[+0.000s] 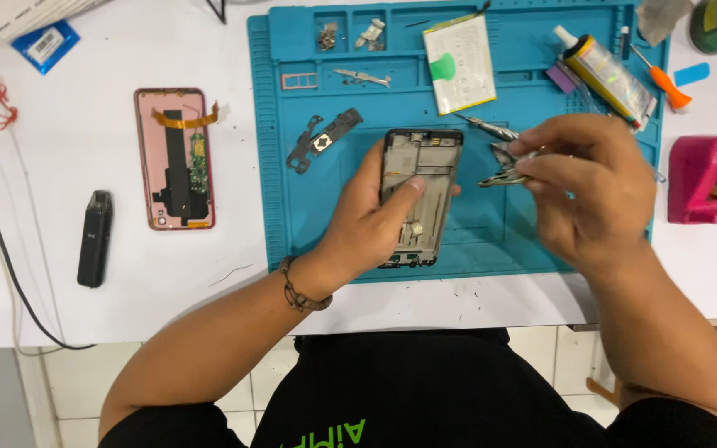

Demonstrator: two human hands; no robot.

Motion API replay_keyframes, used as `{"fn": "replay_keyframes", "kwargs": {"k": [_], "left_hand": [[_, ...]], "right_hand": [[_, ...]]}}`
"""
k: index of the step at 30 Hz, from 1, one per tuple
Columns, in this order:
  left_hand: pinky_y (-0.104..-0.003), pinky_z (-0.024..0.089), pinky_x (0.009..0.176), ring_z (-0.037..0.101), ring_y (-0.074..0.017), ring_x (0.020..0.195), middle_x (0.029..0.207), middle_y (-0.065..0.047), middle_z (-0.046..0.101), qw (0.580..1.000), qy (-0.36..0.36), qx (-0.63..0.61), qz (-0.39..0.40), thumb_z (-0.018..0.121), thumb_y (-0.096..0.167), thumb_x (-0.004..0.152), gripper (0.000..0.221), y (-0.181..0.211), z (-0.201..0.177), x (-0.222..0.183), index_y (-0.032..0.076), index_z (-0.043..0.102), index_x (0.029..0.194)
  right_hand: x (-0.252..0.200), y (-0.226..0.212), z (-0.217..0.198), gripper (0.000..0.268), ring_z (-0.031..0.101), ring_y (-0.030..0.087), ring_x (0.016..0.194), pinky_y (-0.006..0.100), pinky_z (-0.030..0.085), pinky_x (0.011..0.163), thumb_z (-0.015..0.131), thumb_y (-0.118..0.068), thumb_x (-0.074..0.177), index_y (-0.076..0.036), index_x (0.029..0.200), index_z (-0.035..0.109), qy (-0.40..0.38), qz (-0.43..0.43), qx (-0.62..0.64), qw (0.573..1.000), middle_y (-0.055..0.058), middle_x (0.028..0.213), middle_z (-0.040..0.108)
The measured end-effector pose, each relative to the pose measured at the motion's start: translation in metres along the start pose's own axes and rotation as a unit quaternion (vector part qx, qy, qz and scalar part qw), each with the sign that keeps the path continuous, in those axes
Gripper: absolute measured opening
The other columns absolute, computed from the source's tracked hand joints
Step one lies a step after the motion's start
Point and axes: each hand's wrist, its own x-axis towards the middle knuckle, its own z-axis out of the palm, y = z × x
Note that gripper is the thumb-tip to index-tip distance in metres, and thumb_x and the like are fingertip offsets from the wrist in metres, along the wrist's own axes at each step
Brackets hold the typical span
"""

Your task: The person applies adhesive from a tube along the edges of a smartphone chassis. They then align and press a screen assembly onto the chassis, securing the two parts together. Finally, the person connects a ribbon cable to the internal circuit board.

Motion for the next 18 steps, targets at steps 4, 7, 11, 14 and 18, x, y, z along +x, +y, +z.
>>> {"fn": "replay_keyframes", "kwargs": {"k": [4, 7, 11, 14, 18], "left_hand": [[-0.034, 0.052, 0.094, 0.060, -0.0186, 0.107, 0.115, -0.006, 0.061, 0.990, 0.050, 0.119, 0.047, 0.049, 0.022, 0.094, 0.038, -0.006, 0.003, 0.002, 0.008, 0.043, 0.129], [-0.032, 0.049, 0.093, 0.056, -0.0157, 0.103, 0.123, -0.010, 0.052, 0.985, 0.069, 0.133, 0.080, 0.051, 0.018, 0.096, 0.048, -0.005, 0.007, 0.000, 0.009, 0.031, 0.138], [-0.041, 0.024, 0.121, 0.021, -0.0268, 0.148, 0.158, -0.013, 0.015, 0.976, 0.096, 0.155, 0.116, 0.052, 0.016, 0.095, 0.063, -0.009, 0.005, -0.001, 0.007, 0.016, 0.146], [-0.046, 0.012, 0.124, 0.012, -0.0273, 0.151, 0.159, -0.013, 0.014, 0.976, 0.096, 0.157, 0.113, 0.050, 0.016, 0.096, 0.063, -0.009, 0.004, -0.002, 0.007, 0.014, 0.147], [-0.021, 0.036, 0.047, 0.031, -0.0055, 0.047, 0.156, -0.009, 0.026, 0.972, 0.091, 0.202, 0.073, 0.048, 0.016, 0.094, 0.058, -0.003, 0.006, -0.003, 0.007, 0.020, 0.144]], "right_hand": [[-0.025, 0.020, 0.012, 0.018, 0.063, 0.030, 0.068, 0.037, 0.047, 0.055, 0.056, 0.009, 0.096, -0.007, 0.101, 0.063, 0.008, -0.041, -0.121, 0.992, 0.023, 0.101, 0.065], [-0.024, 0.018, 0.011, 0.013, 0.058, 0.028, 0.065, 0.038, 0.044, 0.053, 0.055, 0.002, 0.098, -0.007, 0.105, 0.061, 0.012, -0.067, -0.122, 0.990, 0.022, 0.100, 0.063], [-0.010, 0.009, 0.022, 0.018, 0.062, 0.034, 0.096, 0.039, 0.053, 0.083, 0.059, -0.012, 0.093, 0.002, 0.103, 0.061, 0.080, 0.040, 0.103, 0.991, 0.024, 0.107, 0.055], [-0.007, 0.001, 0.030, 0.018, 0.060, 0.033, 0.099, 0.036, 0.056, 0.084, 0.058, -0.007, 0.093, 0.008, 0.101, 0.062, 0.114, 0.122, 0.179, 0.970, 0.025, 0.107, 0.054], [-0.007, -0.003, 0.035, 0.023, 0.061, 0.024, 0.092, 0.030, 0.058, 0.088, 0.060, 0.009, 0.095, 0.001, 0.114, 0.051, 0.149, 0.200, 0.267, 0.931, 0.019, 0.118, 0.046]]}}
